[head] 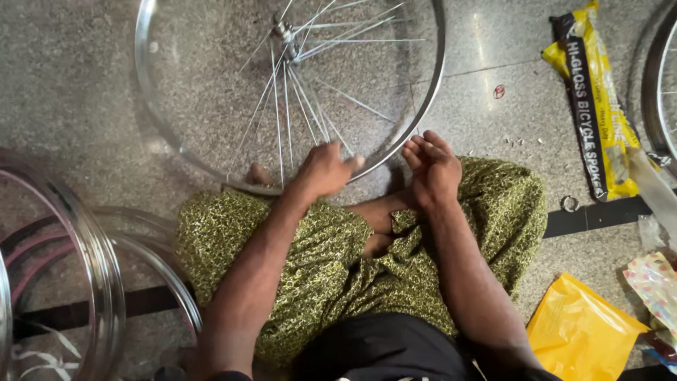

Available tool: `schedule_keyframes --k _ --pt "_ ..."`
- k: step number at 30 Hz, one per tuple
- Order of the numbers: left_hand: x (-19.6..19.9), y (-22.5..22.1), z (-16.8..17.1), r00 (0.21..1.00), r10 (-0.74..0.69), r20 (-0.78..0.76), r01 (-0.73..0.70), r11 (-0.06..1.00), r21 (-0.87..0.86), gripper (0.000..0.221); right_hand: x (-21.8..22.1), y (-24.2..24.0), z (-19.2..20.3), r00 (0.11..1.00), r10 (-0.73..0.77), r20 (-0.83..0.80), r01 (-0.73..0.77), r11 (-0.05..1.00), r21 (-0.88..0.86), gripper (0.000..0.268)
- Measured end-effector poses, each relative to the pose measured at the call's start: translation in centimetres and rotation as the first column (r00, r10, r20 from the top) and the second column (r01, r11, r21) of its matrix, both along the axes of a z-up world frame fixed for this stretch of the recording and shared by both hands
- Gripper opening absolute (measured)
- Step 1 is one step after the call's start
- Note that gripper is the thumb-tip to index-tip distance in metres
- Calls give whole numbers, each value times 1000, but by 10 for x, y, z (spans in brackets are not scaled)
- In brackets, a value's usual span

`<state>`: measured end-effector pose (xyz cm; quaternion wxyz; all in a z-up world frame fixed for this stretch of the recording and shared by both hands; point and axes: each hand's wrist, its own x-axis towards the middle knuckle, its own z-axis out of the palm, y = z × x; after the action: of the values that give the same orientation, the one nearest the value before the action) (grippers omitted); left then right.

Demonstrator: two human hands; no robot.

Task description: The person threads spokes through a bicycle hub and inserts the ends into holes in the metal rim one by one while sitting on the floor.

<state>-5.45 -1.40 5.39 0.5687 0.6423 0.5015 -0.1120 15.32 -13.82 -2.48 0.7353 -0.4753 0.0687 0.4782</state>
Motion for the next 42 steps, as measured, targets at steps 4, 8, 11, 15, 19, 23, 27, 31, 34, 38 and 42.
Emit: schedule_keyframes --k 4,8,11,15,19,23,27,31,34,38,42 --pt "20 -3 -36 733 601 320 -465 785 -410 36 -14 3 10 999 43 30 -42 999 -32 44" --pt "49 -5 -85 729 544 415 -493 839 -232 26 -21 3 12 993 105 61 -103 994 -35 31" --pt "52 -4 -79 782 548 297 -338 774 -536 22 -20 3 11 995 80 63 -80 997 -2 19" --pt "45 2 -54 788 463 405 -270 852 -448 21 -4 -10 9 992 -52 116 55 998 -22 21" --pt "34 -10 -53 783 550 290 -359 781 -511 14 2 -27 5 921 115 372 -12 964 -267 19" --pt "44 3 -43 813 484 324 -369 858 -356 22 -9 -13 23 897 216 386 -108 953 -282 5" --pt "30 -2 -48 835 431 343 -295 876 -383 18 -33 -31 34 867 252 429 -170 960 -221 8" --pt "25 3 -39 778 525 343 -361 822 -440 19 -53 -28 53 793 408 452 -184 868 -461 8" --pt "25 1 -43 742 554 377 -380 811 -445 20 -58 -24 45 755 437 488 -220 871 -440 11" --pt "30 -2 -53 743 557 373 -398 814 -423 23 -59 -21 21 702 371 608 -207 923 -324 10" --pt "31 -1 -47 762 549 344 -394 814 -427 19 -67 -16 13 709 304 637 -186 951 -247 11"
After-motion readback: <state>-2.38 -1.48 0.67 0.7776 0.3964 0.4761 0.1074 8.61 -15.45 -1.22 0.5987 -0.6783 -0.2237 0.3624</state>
